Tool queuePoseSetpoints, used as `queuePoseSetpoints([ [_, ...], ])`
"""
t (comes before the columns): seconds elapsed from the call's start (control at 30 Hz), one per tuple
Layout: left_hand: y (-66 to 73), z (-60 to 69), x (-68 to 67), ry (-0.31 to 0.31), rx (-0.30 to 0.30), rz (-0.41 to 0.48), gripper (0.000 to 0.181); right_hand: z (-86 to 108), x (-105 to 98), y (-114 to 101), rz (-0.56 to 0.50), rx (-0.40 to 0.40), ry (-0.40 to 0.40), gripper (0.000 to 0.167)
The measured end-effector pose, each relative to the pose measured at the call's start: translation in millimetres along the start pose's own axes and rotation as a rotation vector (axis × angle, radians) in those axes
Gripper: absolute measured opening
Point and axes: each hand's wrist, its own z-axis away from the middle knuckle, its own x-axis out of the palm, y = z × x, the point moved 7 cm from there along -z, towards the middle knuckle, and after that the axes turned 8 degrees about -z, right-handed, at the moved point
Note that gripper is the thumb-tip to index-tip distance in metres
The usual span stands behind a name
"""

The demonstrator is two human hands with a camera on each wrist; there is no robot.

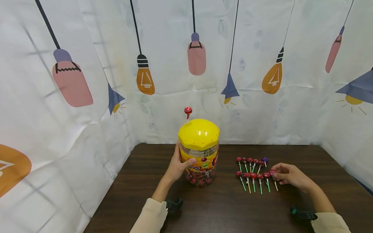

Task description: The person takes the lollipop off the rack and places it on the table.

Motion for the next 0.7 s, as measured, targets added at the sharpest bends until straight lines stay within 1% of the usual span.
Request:
queuePoseSetpoints([
  [0.13,-2.2,0.0,-0.2,0.002,-0.025,-0.005,0.094,0.0,-1,1,0.028,0.024,0.035,0.039],
  [0.27,-3.2,0.1,-0.2,0.0,-0.029,-0.011,0.093,-0.1,-1,2,0.045,0.036,0.057,0.038],
  [0.5,-1.9,0.1,0.0,-0.006,-0.011,-0.007,0.092,0.9,-1,-1,0.049,0.035,0.035,0.04],
  [0.63,-2.4,0.2,-0.1,-0.005,-0.015,-0.004,0.093,3.9,-4,-7,0.076,0.03,0.009,0.041],
  [0.7,-2.9,0.4,-0.2,-0.004,-0.017,-0.004,0.093,6.1,-6,-12,0.102,0.013,0.003,0.041],
])
